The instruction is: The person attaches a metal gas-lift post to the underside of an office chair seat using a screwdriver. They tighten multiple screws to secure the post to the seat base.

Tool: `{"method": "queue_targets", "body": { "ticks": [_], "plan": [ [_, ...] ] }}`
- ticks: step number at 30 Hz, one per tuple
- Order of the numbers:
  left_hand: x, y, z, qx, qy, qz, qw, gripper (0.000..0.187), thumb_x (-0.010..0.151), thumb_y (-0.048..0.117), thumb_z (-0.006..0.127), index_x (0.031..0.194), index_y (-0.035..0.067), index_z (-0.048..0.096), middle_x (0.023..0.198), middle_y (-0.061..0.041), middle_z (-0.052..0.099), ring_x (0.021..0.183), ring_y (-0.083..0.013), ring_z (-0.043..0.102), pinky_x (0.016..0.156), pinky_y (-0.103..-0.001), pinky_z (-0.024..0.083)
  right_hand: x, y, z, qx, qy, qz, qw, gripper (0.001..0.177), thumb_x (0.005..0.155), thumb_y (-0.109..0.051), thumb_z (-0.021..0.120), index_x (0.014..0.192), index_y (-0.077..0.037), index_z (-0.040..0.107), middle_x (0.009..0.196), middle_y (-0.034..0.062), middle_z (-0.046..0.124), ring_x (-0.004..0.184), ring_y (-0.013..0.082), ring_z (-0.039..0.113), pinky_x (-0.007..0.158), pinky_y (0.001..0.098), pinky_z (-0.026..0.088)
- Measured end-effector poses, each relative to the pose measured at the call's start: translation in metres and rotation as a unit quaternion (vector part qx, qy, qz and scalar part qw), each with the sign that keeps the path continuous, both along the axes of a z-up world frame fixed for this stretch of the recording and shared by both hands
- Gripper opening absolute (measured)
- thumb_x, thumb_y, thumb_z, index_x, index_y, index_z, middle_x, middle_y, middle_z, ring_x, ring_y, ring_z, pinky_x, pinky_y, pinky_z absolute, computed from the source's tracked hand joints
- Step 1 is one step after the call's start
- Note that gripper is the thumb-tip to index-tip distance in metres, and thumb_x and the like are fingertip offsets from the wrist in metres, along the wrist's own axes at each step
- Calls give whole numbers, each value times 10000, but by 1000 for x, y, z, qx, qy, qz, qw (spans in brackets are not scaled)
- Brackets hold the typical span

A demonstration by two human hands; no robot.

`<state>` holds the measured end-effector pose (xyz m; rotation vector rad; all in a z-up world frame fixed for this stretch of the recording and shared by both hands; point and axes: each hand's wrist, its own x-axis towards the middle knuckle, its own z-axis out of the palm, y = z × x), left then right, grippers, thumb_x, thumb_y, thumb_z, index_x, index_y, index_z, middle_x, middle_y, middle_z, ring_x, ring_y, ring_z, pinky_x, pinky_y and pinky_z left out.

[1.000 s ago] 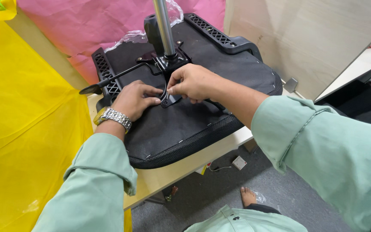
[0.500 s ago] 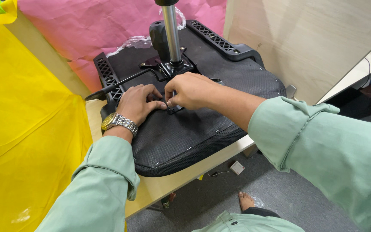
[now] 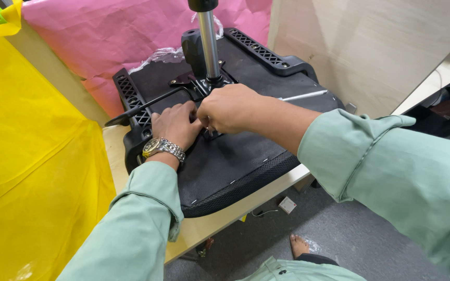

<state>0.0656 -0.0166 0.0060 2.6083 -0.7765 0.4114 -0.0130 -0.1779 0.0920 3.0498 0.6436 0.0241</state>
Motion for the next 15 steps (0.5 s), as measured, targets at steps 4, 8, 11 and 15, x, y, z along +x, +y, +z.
{"method": "queue_targets", "body": {
  "ticks": [4, 8, 11, 15],
  "plan": [
    [5, -5, 7, -53, 96, -50, 993, 261, 962, 375, 612, 1000, 162, 759, 977, -59, 756, 980, -301, 691, 790, -484, 444, -3, -21, -11, 110, 12, -27, 993, 192, 835, -316, 739, 963, -181, 790, 899, 85, 765, 895, 314, 715, 783, 461, 545],
    [-4, 6, 3, -193, 127, -190, 954, 306, 843, 267, 744, 1095, 106, 682, 908, -90, 683, 838, -272, 685, 747, -373, 536, 1, -48, -25, 235, 46, -85, 967, 241, 852, -328, 754, 989, -132, 782, 818, 96, 747, 758, 246, 733, 716, 395, 551],
    [-11, 7, 1, -138, 106, -224, 959, 272, 809, 248, 812, 1028, 101, 744, 841, -116, 644, 796, -293, 647, 717, -384, 520, 7, -55, -29, 339, 175, -194, 904, 266, 905, -354, 738, 1005, -110, 776, 696, 130, 641, 589, 226, 632, 554, 383, 519],
    [-16, 5, 7, -123, 26, -234, 964, 194, 852, 262, 773, 949, 95, 755, 862, -91, 674, 847, -287, 672, 739, -397, 520, 14, -46, -36, 329, 189, -142, 914, 236, 891, -328, 702, 1002, -133, 776, 665, 34, 655, 523, 146, 635, 495, 322, 525]
  ]
}}
